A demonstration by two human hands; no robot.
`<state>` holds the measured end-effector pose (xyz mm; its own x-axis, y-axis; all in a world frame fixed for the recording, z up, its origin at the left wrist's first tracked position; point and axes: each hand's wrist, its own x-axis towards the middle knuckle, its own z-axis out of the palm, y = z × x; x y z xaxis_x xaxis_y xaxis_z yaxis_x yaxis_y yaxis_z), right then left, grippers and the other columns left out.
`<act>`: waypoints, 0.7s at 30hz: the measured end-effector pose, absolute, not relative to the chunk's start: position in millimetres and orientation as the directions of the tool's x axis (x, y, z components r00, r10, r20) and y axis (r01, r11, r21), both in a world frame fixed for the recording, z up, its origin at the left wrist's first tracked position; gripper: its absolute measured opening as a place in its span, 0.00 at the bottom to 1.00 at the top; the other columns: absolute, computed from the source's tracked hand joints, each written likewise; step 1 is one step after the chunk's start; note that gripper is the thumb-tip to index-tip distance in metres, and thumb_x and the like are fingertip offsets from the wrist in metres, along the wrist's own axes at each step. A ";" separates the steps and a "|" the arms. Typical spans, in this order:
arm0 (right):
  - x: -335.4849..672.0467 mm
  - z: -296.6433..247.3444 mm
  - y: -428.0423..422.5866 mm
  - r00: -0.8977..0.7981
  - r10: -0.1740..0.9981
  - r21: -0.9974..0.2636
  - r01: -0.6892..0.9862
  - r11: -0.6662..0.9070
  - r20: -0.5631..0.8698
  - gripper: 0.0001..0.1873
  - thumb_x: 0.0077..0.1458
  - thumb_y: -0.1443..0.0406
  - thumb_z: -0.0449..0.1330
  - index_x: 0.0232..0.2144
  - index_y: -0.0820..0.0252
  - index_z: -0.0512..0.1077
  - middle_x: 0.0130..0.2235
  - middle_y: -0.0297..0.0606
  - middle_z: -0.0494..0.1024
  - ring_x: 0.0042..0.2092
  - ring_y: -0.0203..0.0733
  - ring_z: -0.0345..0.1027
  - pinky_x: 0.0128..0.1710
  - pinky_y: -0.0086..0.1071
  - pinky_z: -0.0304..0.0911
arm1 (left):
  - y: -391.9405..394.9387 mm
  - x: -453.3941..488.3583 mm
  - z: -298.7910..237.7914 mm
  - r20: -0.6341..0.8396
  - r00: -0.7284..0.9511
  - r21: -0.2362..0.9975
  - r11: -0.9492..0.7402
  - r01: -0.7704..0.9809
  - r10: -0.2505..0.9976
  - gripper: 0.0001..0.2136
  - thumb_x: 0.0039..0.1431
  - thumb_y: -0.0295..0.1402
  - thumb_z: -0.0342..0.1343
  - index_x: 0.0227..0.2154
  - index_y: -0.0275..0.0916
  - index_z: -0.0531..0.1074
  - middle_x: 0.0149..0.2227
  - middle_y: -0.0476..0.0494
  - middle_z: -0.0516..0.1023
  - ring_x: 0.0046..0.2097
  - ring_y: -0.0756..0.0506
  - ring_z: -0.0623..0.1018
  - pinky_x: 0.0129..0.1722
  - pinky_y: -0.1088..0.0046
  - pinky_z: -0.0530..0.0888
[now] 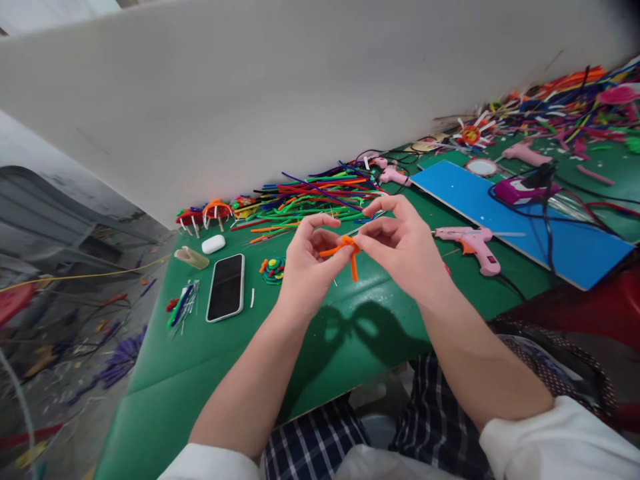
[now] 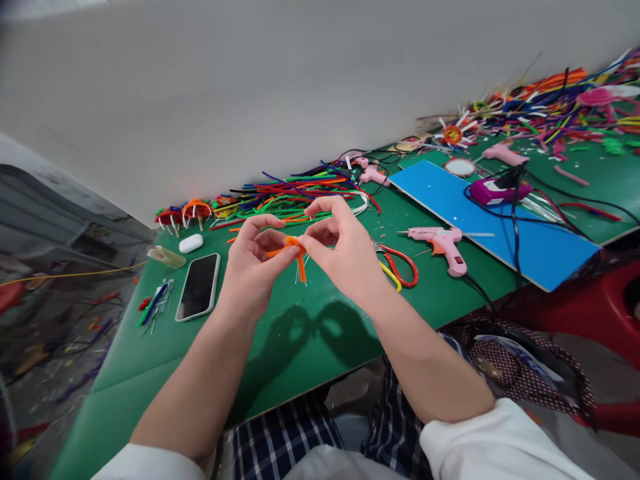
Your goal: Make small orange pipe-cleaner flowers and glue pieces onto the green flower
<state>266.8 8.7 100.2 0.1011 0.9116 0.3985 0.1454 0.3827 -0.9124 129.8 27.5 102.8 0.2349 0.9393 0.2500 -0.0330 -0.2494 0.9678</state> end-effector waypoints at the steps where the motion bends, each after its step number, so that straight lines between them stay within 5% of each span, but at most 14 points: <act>1: 266.0 99.8 8.8 0.113 0.911 -0.914 0.137 0.382 0.398 0.14 0.47 0.68 0.58 0.37 0.54 0.60 0.26 0.27 0.71 0.30 0.32 0.69 0.30 0.28 0.66 | 25.8 131.1 102.1 0.290 0.214 0.955 -0.298 0.003 0.933 0.13 0.46 0.27 0.58 0.36 0.42 0.64 0.26 0.54 0.68 0.30 0.53 0.72 0.31 0.78 0.70; 5: 263.2 97.9 9.5 0.135 0.919 -0.929 0.072 0.363 0.369 0.13 0.48 0.68 0.57 0.36 0.55 0.59 0.27 0.27 0.70 0.30 0.32 0.70 0.30 0.28 0.66 | 19.1 137.6 98.0 0.518 0.102 0.832 -0.528 0.170 0.849 0.12 0.47 0.25 0.57 0.34 0.42 0.64 0.29 0.52 0.69 0.33 0.52 0.72 0.36 0.76 0.71; 8: 263.1 96.0 11.7 0.126 0.930 -0.938 0.016 0.347 0.346 0.12 0.48 0.67 0.57 0.35 0.55 0.59 0.27 0.27 0.70 0.30 0.32 0.69 0.30 0.29 0.67 | 18.9 138.7 96.5 0.557 0.078 0.803 -0.560 0.205 0.827 0.11 0.47 0.25 0.58 0.33 0.42 0.64 0.32 0.51 0.69 0.35 0.52 0.72 0.36 0.76 0.71; 14: 272.3 96.3 17.5 0.141 0.916 -0.926 0.013 0.378 0.376 0.11 0.49 0.64 0.58 0.37 0.56 0.64 0.30 0.30 0.72 0.33 0.34 0.70 0.34 0.31 0.66 | 33.3 127.7 98.8 0.278 0.132 0.960 -0.269 -0.082 0.951 0.14 0.44 0.26 0.60 0.34 0.42 0.63 0.25 0.55 0.67 0.29 0.55 0.70 0.30 0.81 0.68; 21: 277.6 99.7 14.0 0.053 0.921 -0.905 0.217 0.366 0.385 0.09 0.51 0.60 0.57 0.32 0.58 0.73 0.34 0.35 0.76 0.36 0.38 0.70 0.36 0.33 0.66 | 35.3 126.4 101.8 0.114 0.238 0.972 -0.059 -0.226 0.964 0.15 0.42 0.26 0.61 0.33 0.41 0.63 0.23 0.57 0.67 0.27 0.55 0.71 0.31 0.80 0.69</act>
